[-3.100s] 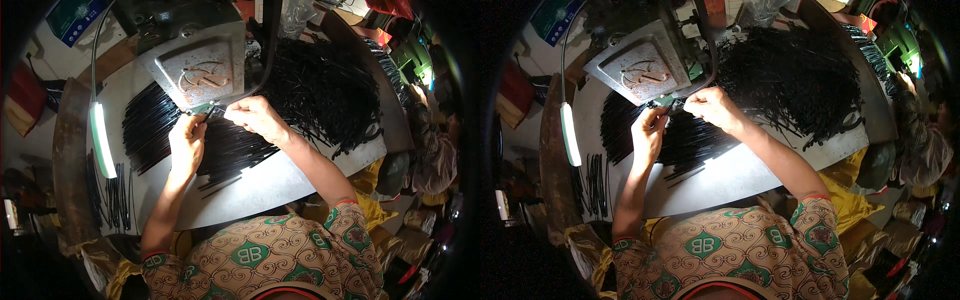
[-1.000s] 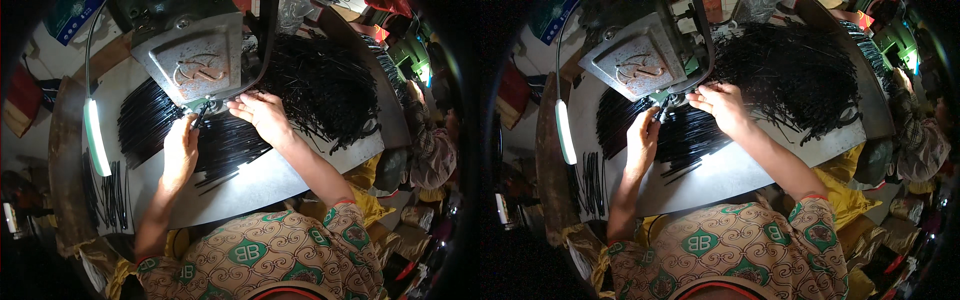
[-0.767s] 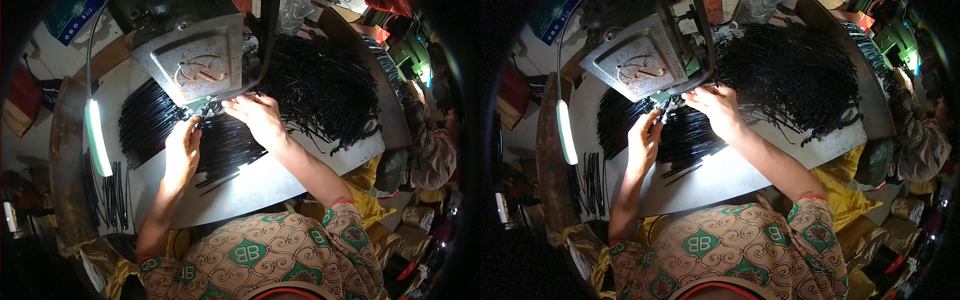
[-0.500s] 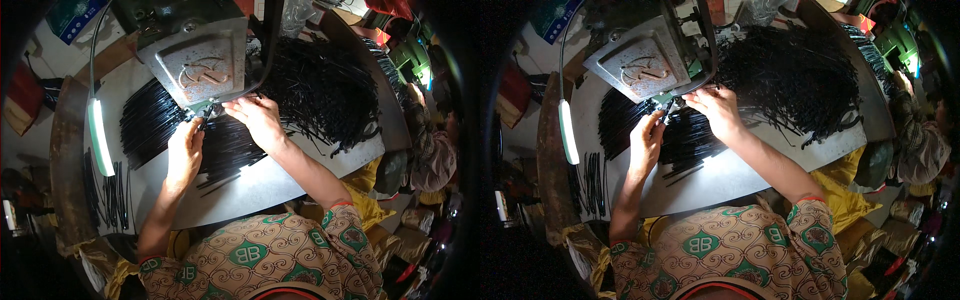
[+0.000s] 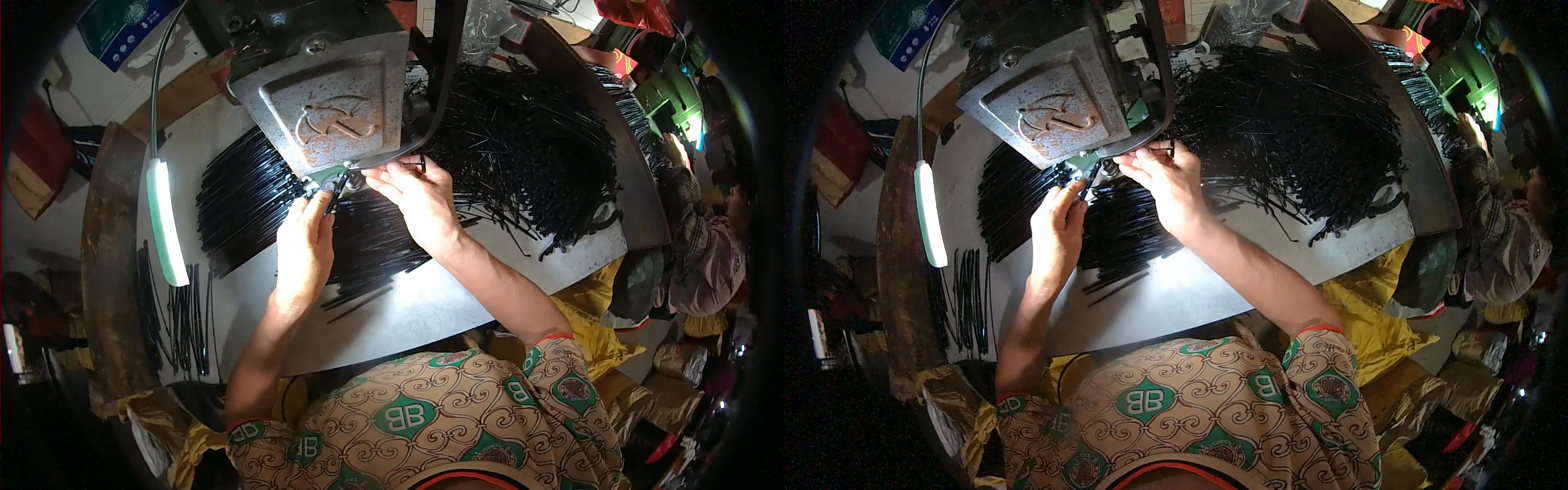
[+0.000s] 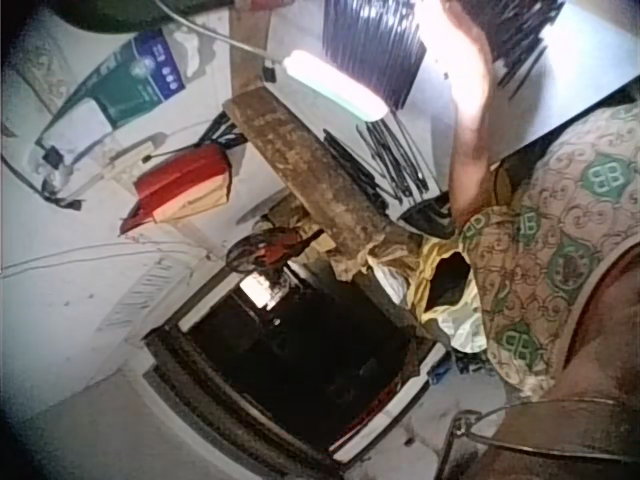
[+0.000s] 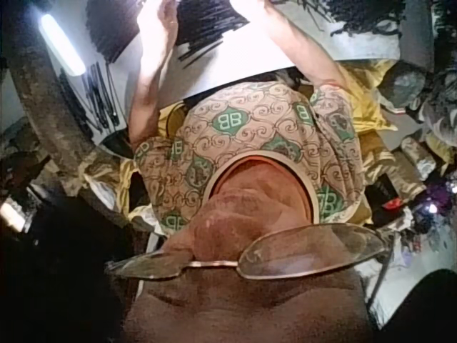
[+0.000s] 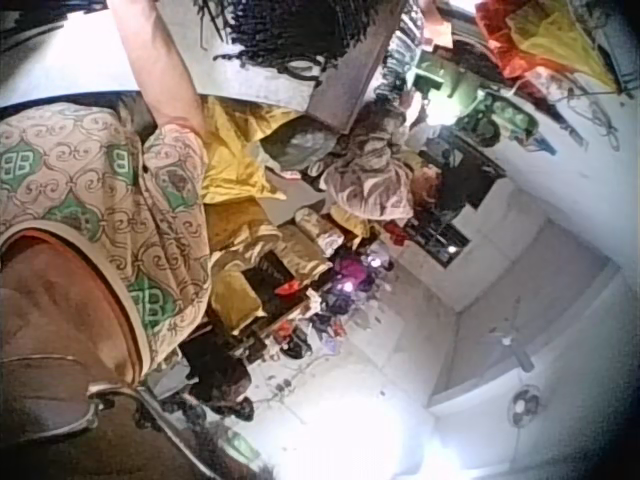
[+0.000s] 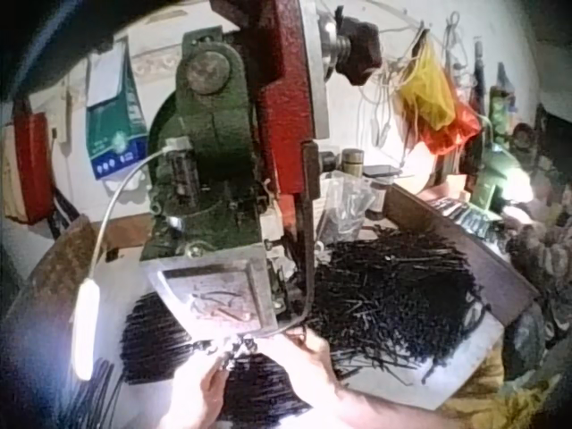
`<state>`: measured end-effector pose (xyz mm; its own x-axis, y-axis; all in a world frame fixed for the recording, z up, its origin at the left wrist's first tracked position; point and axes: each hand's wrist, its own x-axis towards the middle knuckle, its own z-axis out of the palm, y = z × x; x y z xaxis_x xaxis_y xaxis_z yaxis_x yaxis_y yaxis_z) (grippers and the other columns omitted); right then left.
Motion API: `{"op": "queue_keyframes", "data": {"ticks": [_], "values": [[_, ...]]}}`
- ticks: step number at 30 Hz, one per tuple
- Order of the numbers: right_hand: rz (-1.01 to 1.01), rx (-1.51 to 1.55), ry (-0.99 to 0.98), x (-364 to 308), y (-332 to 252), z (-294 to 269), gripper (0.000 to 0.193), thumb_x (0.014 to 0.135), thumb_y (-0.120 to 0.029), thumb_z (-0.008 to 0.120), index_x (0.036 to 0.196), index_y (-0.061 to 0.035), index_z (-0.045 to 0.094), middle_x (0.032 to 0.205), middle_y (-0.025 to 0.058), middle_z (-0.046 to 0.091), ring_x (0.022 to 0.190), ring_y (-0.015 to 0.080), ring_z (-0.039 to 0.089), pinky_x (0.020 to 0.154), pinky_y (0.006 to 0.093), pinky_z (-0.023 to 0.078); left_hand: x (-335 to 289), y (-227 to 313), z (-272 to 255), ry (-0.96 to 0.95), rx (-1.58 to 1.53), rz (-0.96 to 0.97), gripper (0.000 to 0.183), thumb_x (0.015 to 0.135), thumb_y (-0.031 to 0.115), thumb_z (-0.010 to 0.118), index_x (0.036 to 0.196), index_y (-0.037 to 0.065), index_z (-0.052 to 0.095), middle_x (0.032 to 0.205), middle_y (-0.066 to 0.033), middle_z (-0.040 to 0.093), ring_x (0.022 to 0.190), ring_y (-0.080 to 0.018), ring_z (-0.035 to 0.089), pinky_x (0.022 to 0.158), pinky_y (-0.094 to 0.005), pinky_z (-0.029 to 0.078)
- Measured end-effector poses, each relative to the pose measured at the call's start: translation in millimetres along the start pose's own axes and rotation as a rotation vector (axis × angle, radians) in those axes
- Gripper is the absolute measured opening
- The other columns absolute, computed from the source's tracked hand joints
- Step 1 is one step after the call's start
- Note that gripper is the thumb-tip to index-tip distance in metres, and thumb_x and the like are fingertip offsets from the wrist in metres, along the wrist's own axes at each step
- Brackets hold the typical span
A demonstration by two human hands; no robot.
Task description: Gathering black wire pieces and placing them into a machine to bundle or fasten them together.
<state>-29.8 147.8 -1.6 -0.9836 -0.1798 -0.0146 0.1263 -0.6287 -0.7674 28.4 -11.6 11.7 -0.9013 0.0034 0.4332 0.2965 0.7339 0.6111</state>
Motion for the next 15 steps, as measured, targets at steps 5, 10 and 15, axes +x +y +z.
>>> {"op": "queue_keyframes", "data": {"ticks": [5, 10, 15], "values": [[-0.013, -0.001, 0.013, -1.1, 0.8, 1.1, 0.011, 0.083, -0.003, 0.048, 0.090, 0.0060, 0.049, 0.091, 0.0177, 0.056, 0.086, 0.0257, 0.058, 0.082, 0.0368, 0.048, 1.8, 5.5, -1.4, 0.016, 0.095, 0.032, 0.026, 0.073, -0.005, 0.057, 0.098, 0.001, 0.057, 0.065, -0.0083, 0.044, 0.053, -0.0158, 0.044, 0.049, -0.0259, 0.037], [-0.018, -0.023, 0.018, -2.6, -0.4, 2.5, 0.012, 0.084, -0.003, 0.048, 0.090, 0.0061, 0.049, 0.090, 0.0171, 0.056, 0.087, 0.0256, 0.059, 0.082, 0.0364, 0.048, 2.5, 1.9, 0.2, 0.035, 0.093, 0.056, 0.025, 0.072, -0.005, 0.057, 0.096, 0.001, 0.057, 0.066, -0.0082, 0.045, 0.053, -0.0161, 0.044, 0.049, -0.0260, 0.038], [-0.033, -0.011, -0.002, -2.4, 0.2, 1.2, 0.012, 0.084, -0.004, 0.048, 0.091, 0.0058, 0.049, 0.090, 0.0171, 0.056, 0.087, 0.0256, 0.058, 0.082, 0.0359, 0.049, 3.2, 4.0, -1.8, 0.007, 0.095, 0.028, 0.025, 0.072, -0.006, 0.057, 0.096, 0.001, 0.057, 0.066, -0.0081, 0.045, 0.053, -0.0162, 0.044, 0.050, -0.0258, 0.038]]}}
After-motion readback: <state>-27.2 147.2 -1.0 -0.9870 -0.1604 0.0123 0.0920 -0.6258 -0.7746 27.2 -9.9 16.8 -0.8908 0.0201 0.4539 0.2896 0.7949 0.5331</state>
